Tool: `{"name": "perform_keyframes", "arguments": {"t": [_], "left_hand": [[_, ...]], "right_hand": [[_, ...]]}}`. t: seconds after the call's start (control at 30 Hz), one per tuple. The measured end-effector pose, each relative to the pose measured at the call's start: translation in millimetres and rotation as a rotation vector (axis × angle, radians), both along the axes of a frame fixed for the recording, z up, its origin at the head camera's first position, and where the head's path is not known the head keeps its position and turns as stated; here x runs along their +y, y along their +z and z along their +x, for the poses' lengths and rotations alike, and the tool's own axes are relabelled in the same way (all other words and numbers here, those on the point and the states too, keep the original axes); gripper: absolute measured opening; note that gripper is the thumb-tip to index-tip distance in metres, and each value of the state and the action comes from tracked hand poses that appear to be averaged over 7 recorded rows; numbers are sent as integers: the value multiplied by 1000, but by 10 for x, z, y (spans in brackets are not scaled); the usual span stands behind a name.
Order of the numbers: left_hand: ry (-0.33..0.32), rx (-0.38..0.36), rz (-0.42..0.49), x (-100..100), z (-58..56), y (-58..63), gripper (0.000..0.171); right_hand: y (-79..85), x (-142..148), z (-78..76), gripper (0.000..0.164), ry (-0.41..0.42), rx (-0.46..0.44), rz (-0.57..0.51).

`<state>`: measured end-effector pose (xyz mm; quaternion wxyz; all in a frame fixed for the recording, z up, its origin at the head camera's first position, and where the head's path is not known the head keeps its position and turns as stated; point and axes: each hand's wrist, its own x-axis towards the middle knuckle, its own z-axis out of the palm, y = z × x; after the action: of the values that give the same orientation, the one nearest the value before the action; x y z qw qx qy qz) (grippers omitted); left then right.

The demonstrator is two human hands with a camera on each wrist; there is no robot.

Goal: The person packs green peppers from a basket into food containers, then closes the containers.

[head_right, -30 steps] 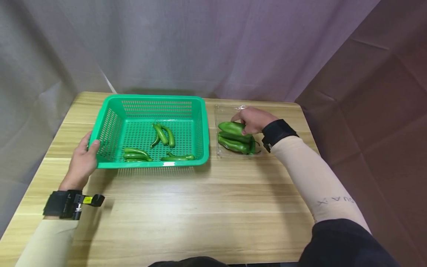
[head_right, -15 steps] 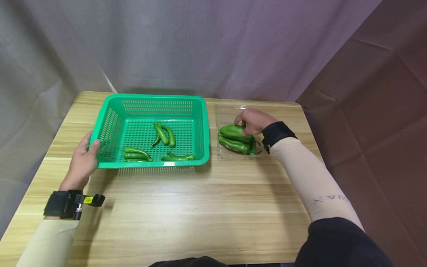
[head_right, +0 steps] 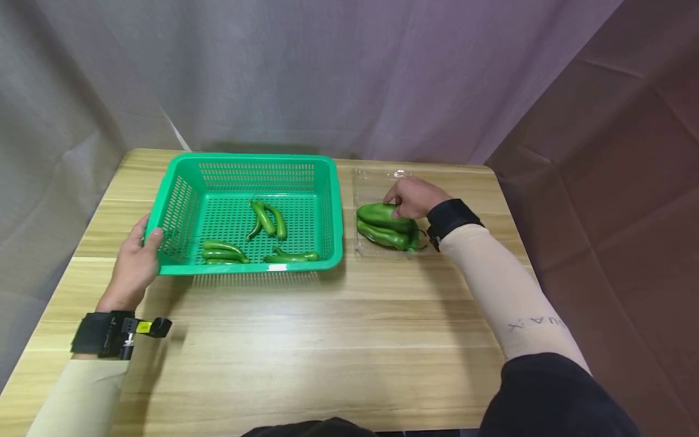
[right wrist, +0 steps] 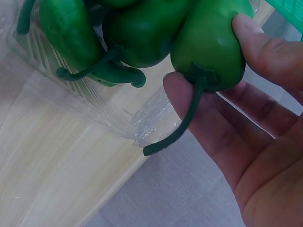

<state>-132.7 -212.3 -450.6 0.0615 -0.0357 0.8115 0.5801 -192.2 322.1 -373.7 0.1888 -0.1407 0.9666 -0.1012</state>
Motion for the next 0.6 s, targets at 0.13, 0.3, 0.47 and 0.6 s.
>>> {"name": "perform_keyframes", "arguments": {"t": [0.13,0.3,0.47,0.6], "left_hand": [[-1,-6,5,-3,-1,12,62],[7,-6,16,-6,-6,22,62],[3,-12,18,3,-3,12,62],[-4,-17,11,13,9,10,62]], "right_hand": [[8,-13,-5,38,-3,7,-11],[-28,-33,-26,35,35,36,-16],[-61,-6,-7,35,21,25,-22],[-37,45,34,35,-31,-7,-36]]}}
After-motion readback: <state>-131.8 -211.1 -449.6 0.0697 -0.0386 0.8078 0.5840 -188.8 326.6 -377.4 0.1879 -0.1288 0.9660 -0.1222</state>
